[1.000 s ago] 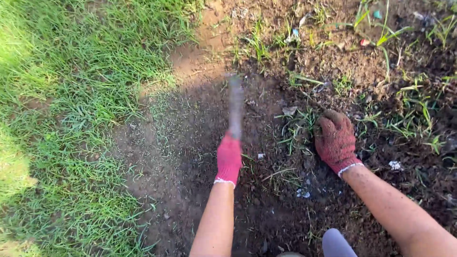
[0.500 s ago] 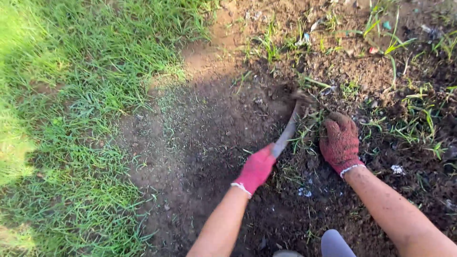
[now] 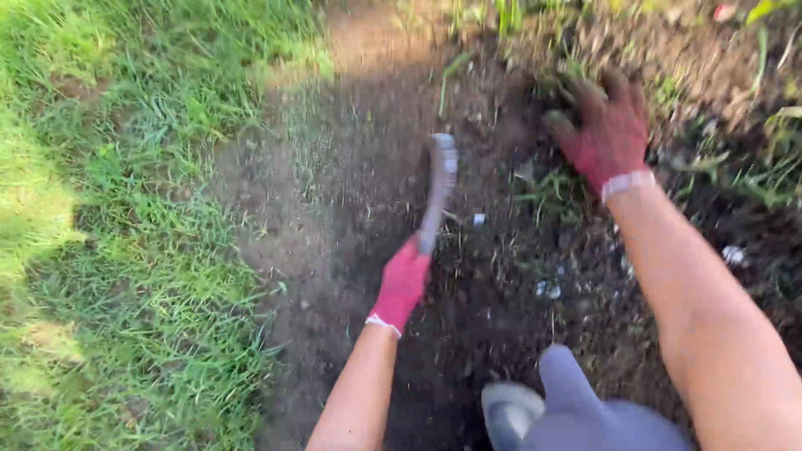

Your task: The person is using a hand sickle to clear weeds and grass from a patch of soil.

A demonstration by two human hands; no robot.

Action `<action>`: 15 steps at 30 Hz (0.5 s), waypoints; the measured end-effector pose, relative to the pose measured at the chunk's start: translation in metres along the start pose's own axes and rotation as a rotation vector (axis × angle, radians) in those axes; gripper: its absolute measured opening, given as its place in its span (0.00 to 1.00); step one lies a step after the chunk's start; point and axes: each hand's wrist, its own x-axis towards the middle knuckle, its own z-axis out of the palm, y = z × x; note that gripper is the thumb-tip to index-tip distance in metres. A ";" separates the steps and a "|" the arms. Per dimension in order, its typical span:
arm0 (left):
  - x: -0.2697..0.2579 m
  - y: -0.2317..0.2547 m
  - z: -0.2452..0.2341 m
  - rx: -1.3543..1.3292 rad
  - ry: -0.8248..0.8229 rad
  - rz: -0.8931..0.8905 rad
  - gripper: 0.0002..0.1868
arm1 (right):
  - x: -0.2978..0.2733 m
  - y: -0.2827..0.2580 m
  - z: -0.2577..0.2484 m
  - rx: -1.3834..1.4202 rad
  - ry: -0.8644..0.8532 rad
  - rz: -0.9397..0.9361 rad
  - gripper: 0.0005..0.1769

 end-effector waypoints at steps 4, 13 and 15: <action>0.003 -0.084 0.001 -0.496 0.071 -0.496 0.31 | 0.037 -0.103 -0.040 -0.278 -0.721 0.166 0.48; -0.009 -0.131 0.019 -0.561 0.223 -0.576 0.29 | -0.070 -0.119 -0.037 -0.428 -0.870 -0.265 0.40; -0.008 -0.131 0.005 -0.596 0.312 -0.573 0.28 | -0.096 -0.101 -0.028 -0.391 -0.801 -0.317 0.30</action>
